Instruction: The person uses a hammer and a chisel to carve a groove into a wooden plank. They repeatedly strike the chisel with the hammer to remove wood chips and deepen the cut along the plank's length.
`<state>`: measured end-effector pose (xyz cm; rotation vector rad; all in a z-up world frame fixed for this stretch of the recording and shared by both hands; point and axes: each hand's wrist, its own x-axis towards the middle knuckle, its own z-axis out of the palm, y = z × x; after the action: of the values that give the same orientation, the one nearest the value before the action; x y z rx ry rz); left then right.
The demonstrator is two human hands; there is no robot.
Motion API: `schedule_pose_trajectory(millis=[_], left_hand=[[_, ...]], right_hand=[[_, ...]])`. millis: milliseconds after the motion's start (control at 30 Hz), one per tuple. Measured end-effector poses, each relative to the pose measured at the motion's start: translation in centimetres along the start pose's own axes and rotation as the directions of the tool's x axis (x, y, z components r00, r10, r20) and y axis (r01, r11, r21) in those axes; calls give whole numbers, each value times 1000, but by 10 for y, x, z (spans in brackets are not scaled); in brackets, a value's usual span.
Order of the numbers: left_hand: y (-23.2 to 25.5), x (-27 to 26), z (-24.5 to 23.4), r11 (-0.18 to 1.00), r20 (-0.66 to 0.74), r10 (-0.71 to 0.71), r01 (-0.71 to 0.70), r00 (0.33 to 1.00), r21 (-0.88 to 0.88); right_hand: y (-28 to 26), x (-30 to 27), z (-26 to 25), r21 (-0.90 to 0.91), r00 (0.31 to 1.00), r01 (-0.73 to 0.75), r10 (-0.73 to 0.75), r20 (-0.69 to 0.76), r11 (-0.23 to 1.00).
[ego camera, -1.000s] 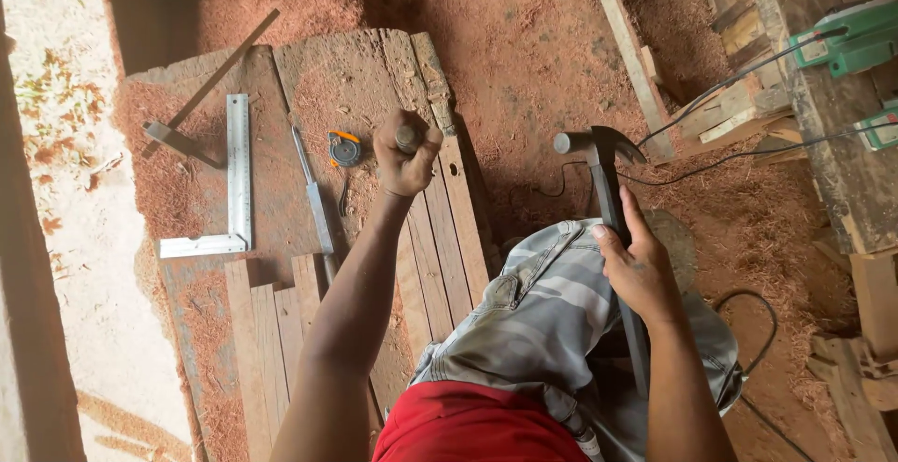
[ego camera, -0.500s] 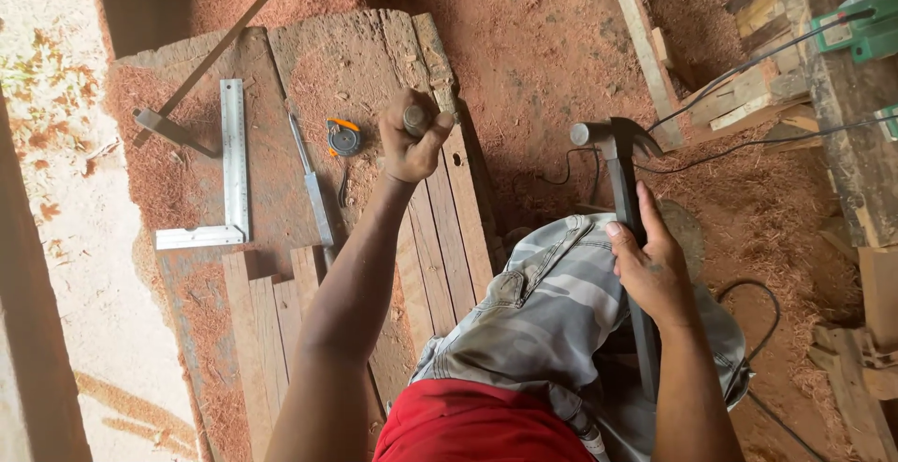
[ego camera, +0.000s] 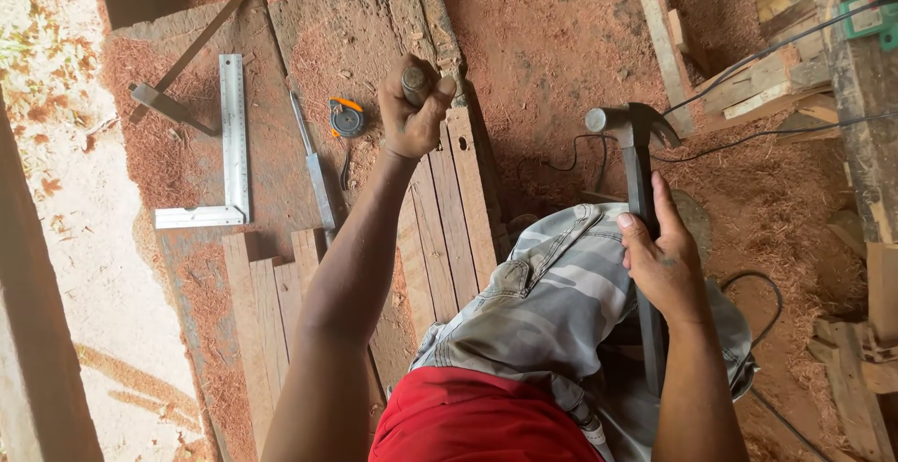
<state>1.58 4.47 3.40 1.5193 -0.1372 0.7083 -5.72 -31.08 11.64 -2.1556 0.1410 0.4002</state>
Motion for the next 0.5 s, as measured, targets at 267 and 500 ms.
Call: schedule_pose_trajectory(millis=[267,500], left_hand=[[-21,10,2,996,26,47,-49,999,73],[-49,38,25,962,-11,-121,120,993,244]], right_hand=[[-5,-3,-1,11,999,-34,34,9,999],[-1,-2,0,73,1000,7,-9,24,997]])
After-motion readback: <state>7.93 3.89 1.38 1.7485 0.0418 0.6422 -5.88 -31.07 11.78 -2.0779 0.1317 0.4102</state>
